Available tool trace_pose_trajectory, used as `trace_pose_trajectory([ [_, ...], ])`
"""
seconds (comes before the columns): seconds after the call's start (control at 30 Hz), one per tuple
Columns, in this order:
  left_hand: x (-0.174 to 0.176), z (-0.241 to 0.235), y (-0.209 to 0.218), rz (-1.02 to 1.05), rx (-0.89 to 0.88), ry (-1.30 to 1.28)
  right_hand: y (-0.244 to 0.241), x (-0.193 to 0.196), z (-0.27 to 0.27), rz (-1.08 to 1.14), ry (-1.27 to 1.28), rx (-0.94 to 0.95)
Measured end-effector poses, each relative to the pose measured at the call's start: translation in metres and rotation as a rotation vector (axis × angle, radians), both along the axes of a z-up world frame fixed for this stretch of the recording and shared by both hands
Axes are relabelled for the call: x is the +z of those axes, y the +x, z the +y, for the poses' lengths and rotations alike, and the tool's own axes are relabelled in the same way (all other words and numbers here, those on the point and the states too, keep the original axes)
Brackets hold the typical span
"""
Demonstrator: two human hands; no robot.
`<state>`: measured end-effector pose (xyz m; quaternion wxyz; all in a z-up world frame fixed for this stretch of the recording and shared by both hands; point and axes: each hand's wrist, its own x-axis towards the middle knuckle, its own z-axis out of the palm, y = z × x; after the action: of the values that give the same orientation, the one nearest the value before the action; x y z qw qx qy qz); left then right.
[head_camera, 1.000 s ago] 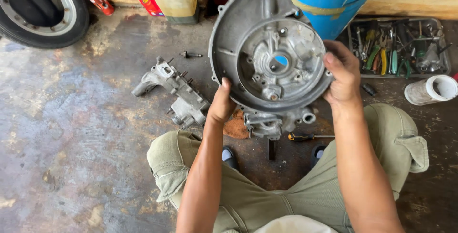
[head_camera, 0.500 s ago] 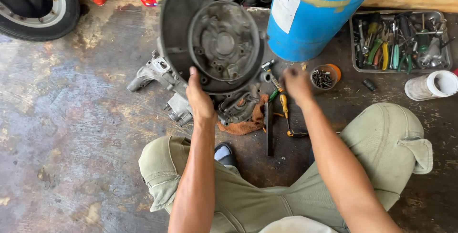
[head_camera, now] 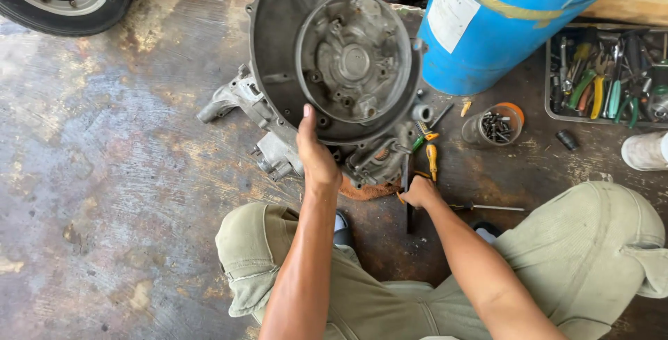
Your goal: Cleaning a motorcycle engine casing using a screwdriver and a brush
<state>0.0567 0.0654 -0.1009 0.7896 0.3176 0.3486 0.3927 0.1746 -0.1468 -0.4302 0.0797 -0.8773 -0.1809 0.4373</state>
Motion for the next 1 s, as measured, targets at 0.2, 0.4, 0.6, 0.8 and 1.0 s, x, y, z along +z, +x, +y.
trace_pose_trajectory([
  [0.2,-0.011,-0.007,0.003,-0.203,-0.084,-0.16,0.03,0.055,0.022,0.003,0.015,-0.014],
  [0.4,-0.007,-0.004,0.01,-0.286,-0.194,-0.189,0.095,0.183,0.011,-0.311,0.218,-0.362],
  [0.6,0.011,-0.003,0.016,-0.302,-0.211,-0.209,0.021,0.352,0.014,-0.54,0.889,-0.413],
  [0.8,0.037,-0.01,0.013,-0.258,-0.179,-0.241,0.008,0.345,-0.016,-0.423,1.037,-0.221],
  [1.0,0.033,-0.007,0.013,-0.265,-0.149,-0.246,-0.001,0.323,-0.023,-0.268,1.246,-0.125],
])
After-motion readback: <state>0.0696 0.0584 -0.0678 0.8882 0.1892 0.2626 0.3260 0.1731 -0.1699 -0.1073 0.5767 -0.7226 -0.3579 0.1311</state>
